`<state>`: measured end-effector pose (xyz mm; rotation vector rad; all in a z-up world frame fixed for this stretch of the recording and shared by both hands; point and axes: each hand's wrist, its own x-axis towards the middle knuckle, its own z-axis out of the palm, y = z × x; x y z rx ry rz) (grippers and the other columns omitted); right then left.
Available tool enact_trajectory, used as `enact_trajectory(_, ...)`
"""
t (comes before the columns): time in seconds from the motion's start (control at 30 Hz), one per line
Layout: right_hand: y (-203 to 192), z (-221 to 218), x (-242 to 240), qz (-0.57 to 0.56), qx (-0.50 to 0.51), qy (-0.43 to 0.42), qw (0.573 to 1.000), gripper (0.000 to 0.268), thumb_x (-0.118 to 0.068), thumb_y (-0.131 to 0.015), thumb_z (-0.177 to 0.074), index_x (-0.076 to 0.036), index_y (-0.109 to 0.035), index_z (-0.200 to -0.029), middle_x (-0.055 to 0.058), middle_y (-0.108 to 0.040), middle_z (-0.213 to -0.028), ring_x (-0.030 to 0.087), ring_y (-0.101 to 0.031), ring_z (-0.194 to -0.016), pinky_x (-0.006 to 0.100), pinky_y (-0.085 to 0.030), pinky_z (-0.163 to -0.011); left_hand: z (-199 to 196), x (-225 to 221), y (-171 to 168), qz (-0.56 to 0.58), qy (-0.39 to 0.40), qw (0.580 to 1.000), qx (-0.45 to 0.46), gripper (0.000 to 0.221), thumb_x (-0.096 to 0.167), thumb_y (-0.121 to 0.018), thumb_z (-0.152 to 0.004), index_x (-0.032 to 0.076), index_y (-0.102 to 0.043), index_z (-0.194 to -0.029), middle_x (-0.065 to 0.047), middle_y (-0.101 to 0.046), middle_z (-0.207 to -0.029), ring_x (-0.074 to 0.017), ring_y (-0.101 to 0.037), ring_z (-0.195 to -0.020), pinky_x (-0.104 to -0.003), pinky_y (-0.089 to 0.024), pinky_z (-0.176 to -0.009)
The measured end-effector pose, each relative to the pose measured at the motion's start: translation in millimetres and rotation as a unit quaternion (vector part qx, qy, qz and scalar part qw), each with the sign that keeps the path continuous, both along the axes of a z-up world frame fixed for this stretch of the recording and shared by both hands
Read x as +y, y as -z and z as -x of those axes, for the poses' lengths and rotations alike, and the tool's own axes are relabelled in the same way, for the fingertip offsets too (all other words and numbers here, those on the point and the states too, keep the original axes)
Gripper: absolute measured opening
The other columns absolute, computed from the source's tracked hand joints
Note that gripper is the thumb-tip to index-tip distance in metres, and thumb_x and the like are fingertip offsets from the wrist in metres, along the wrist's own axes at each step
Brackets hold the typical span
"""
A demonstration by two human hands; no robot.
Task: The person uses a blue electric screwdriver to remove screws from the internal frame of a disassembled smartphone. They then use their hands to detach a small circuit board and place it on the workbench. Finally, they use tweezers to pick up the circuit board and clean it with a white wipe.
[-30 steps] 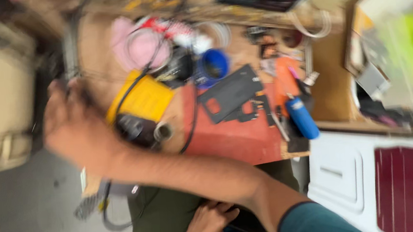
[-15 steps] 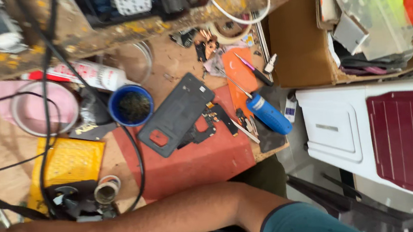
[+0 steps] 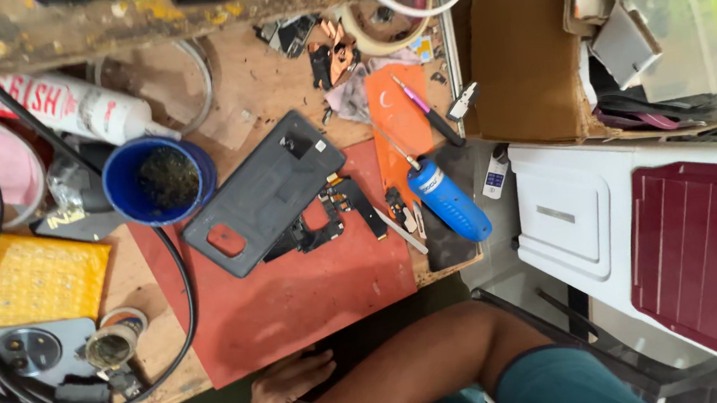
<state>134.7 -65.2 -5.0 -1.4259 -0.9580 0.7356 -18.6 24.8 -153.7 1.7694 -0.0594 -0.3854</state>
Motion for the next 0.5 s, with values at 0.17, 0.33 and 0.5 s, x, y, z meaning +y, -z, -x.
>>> enact_trajectory(0.17, -21, -16, -123, 0.16, -0.018, 0.03, 0.986, 0.016, -0.003, -0.069, -0.092, -0.001, -0.062, -0.106, 0.014, -0.069, -0.107, 0.03, -0.072, -0.098, 0.04, -0.06, -0.083, 23, 29, 3, 0.153, -0.003, 0.988, -0.036, 0.064, 0.062, -0.05, -0.095, 0.009, -0.082, -0.115, -0.012, -0.081, -0.121, -0.0327, -0.072, -0.123, -0.044, -0.053, -0.108)
enact_trajectory(0.33, -8, -19, -155, 0.232, -0.047, 0.067, 0.969, 0.02, 0.0, -0.071, -0.094, 0.0, -0.062, -0.112, 0.013, -0.07, -0.112, 0.03, -0.073, -0.102, 0.04, -0.061, -0.087, 61, 56, -18, 0.277, -0.028, 0.959, 0.052, 0.041, 0.036, -0.074, -0.094, -0.001, -0.079, -0.112, -0.021, -0.081, -0.114, -0.0343, -0.077, -0.107, -0.042, -0.062, -0.096)
enact_trajectory(0.5, 15, 8, -118, 0.205, -0.067, 0.067, 0.974, 0.024, 0.003, -0.073, -0.096, 0.001, -0.062, -0.117, 0.012, -0.071, -0.117, 0.029, -0.075, -0.106, 0.041, -0.063, -0.091, 44, 40, -64, 0.31, -0.085, 0.91, 0.262, 0.038, 0.004, -0.082, -0.082, -0.007, -0.074, -0.117, -0.018, -0.081, -0.104, -0.023, -0.08, -0.078, -0.034, -0.064, -0.072)
